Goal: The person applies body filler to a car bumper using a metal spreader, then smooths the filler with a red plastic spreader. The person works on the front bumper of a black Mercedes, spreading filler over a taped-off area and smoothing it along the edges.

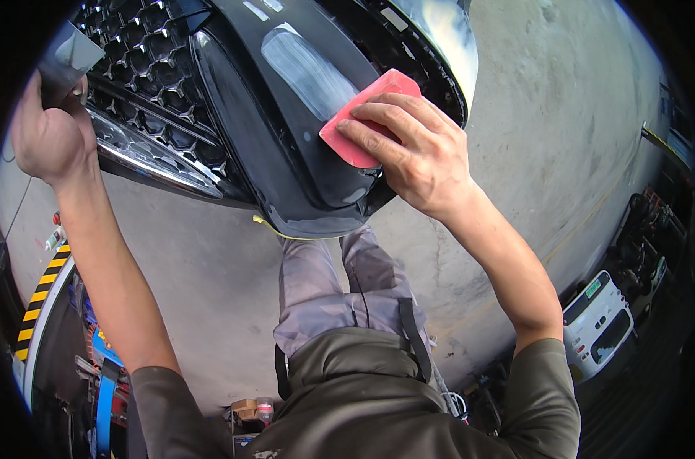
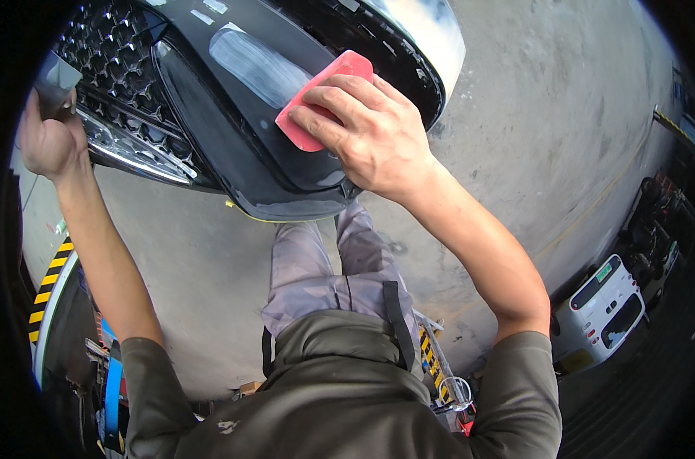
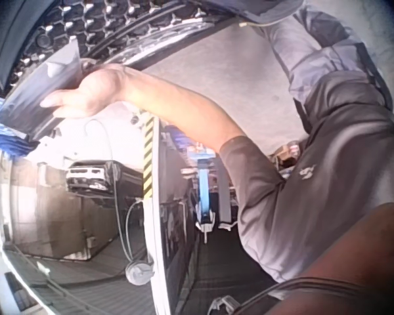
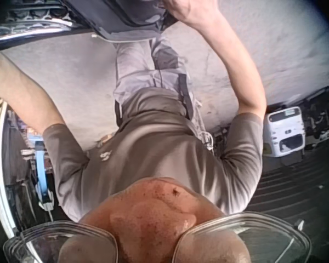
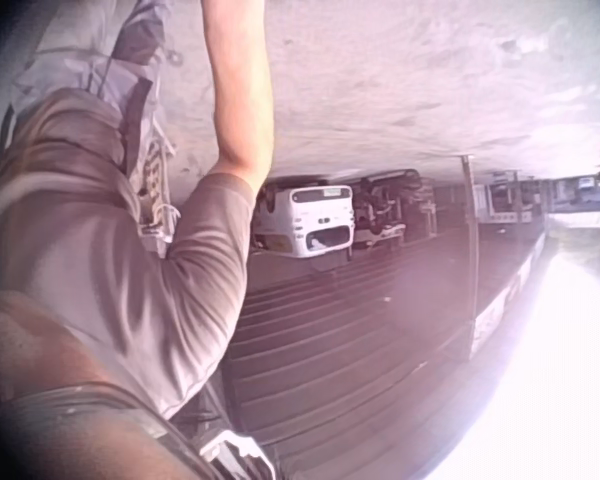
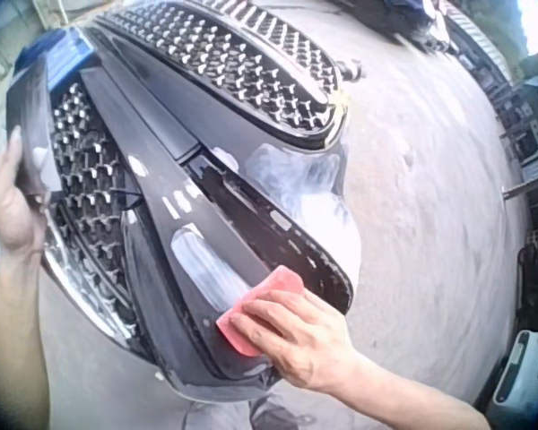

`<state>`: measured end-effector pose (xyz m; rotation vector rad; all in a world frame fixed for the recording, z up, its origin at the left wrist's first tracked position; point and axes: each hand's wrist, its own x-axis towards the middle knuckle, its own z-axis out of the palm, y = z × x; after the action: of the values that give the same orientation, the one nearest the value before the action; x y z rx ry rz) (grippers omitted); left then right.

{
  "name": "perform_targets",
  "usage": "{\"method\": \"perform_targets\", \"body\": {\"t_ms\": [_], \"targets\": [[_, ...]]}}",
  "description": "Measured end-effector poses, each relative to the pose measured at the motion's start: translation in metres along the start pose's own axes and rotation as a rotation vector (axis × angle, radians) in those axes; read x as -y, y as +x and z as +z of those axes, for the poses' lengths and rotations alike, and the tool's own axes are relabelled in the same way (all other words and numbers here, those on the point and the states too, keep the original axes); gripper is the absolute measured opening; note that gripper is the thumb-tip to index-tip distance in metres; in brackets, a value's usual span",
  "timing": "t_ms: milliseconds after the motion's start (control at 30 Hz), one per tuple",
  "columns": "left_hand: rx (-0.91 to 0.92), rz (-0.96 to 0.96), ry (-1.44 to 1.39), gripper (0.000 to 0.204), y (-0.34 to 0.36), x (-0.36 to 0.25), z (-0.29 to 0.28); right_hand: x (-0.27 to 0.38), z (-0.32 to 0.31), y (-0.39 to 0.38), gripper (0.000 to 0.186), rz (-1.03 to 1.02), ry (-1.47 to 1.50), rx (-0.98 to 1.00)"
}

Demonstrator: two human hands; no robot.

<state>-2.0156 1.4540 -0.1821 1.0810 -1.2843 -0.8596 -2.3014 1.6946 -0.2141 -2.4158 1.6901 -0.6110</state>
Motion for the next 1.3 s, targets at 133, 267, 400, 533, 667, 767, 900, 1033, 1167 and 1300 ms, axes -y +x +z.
{"method": "perform_targets", "body": {"t_ms": [133,267,400,533,667,767,900,1033,1167,1300], "targets": [[0.000,-0.038,-0.103,0.024,0.003,0.003,-0.005,-0.004,-0.015,0.023,0.042,-0.004,0.037,-0.071],[0.019,-0.105,-0.163,0.020,0.004,0.007,-0.013,-0.015,-0.011,0.072,0.034,-0.086,-0.018,-0.136],[0.052,-0.060,-0.180,0.019,0.004,0.009,-0.016,-0.024,-0.009,0.103,0.021,-0.201,0.197,-0.147],[0.011,-0.018,-0.094,0.023,0.006,0.012,-0.014,-0.020,-0.006,0.091,0.025,-0.224,0.105,-0.224],[0.042,0.007,-0.065,0.029,0.007,0.016,-0.017,-0.014,-0.003,0.044,0.045,-0.079,-0.037,-0.065],[0.048,0.000,-0.069,0.029,0.008,0.017,-0.021,-0.012,0.001,0.015,0.044,-0.040,-0.024,-0.043],[-0.002,-0.029,-0.020,0.026,0.011,0.019,-0.023,-0.008,0.004,-0.006,0.046,-0.002,0.031,-0.038],[-0.030,-0.056,-0.080,0.020,0.016,0.025,-0.031,-0.009,0.004,-0.009,0.042,-0.008,0.001,-0.056],[0.047,-0.031,-0.086,0.020,0.022,0.032,-0.040,-0.013,-0.025,-0.006,0.043,0.081,0.107,-0.021],[0.083,-0.088,-0.168,0.022,0.010,0.009,-0.026,-0.002,-0.076,-0.011,0.033,0.476,0.536,-0.415]]}}
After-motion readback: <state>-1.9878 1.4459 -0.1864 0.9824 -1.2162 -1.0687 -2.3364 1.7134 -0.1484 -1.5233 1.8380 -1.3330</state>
